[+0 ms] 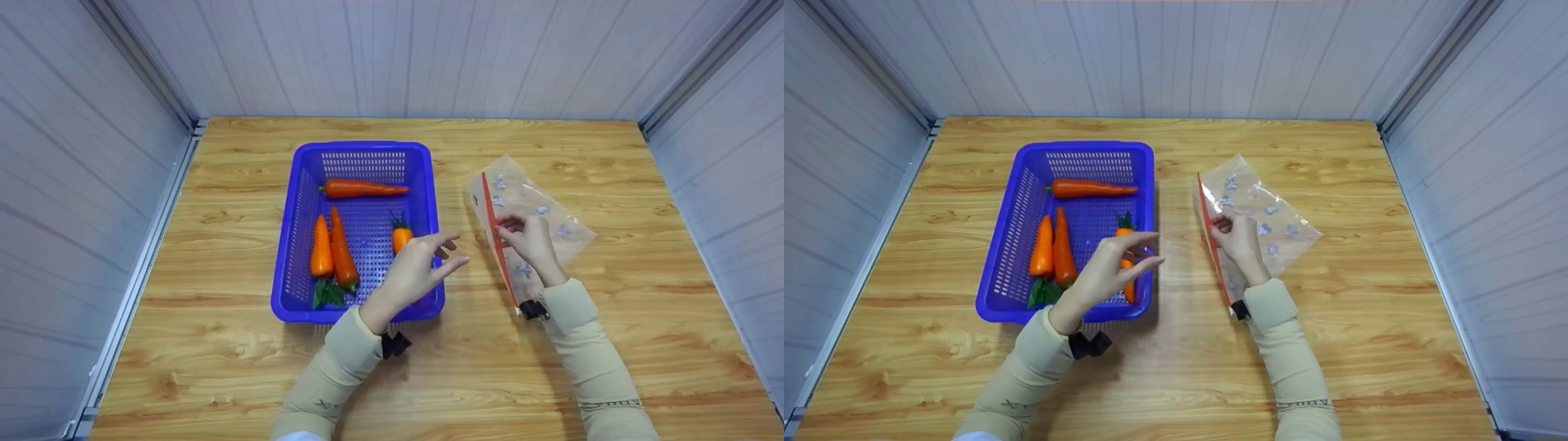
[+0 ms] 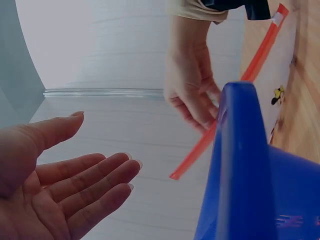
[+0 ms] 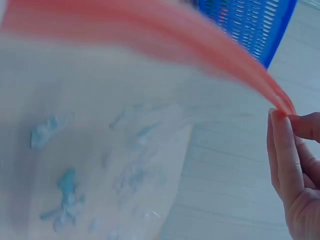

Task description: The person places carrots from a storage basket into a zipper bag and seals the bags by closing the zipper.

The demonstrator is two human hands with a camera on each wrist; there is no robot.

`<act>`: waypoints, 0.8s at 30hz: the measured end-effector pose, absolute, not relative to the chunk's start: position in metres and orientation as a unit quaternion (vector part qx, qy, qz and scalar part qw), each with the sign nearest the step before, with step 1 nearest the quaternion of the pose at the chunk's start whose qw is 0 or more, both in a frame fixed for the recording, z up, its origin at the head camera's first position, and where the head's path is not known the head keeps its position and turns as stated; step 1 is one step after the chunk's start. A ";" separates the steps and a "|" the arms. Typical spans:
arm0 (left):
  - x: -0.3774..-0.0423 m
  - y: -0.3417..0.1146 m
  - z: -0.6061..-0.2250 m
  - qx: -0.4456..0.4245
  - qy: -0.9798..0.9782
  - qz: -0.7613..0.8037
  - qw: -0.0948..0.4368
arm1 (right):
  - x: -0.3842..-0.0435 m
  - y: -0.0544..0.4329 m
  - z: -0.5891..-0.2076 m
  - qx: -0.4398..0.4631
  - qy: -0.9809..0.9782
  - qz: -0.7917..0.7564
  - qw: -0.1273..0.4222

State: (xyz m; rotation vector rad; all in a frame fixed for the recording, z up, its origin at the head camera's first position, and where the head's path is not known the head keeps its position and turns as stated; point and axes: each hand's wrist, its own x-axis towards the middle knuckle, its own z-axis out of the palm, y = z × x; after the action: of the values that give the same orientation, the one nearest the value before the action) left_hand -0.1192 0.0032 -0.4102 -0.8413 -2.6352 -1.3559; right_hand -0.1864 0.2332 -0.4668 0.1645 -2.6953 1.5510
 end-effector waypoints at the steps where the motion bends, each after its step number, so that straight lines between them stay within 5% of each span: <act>1: -0.120 0.005 -0.410 -0.273 -0.855 -0.440 0.027 | -0.186 0.233 -0.465 0.052 -0.862 0.504 0.018; 24: -0.127 0.037 -0.411 -0.263 -0.866 -0.425 0.020 | -0.164 0.216 -0.438 0.066 -0.603 0.793 0.057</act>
State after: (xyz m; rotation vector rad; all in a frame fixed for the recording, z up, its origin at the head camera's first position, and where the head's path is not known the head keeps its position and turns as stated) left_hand -0.1271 0.0365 -0.4112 -0.8168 -2.6862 -1.3203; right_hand -0.1639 0.2163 -0.4384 0.1996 -1.8291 2.4032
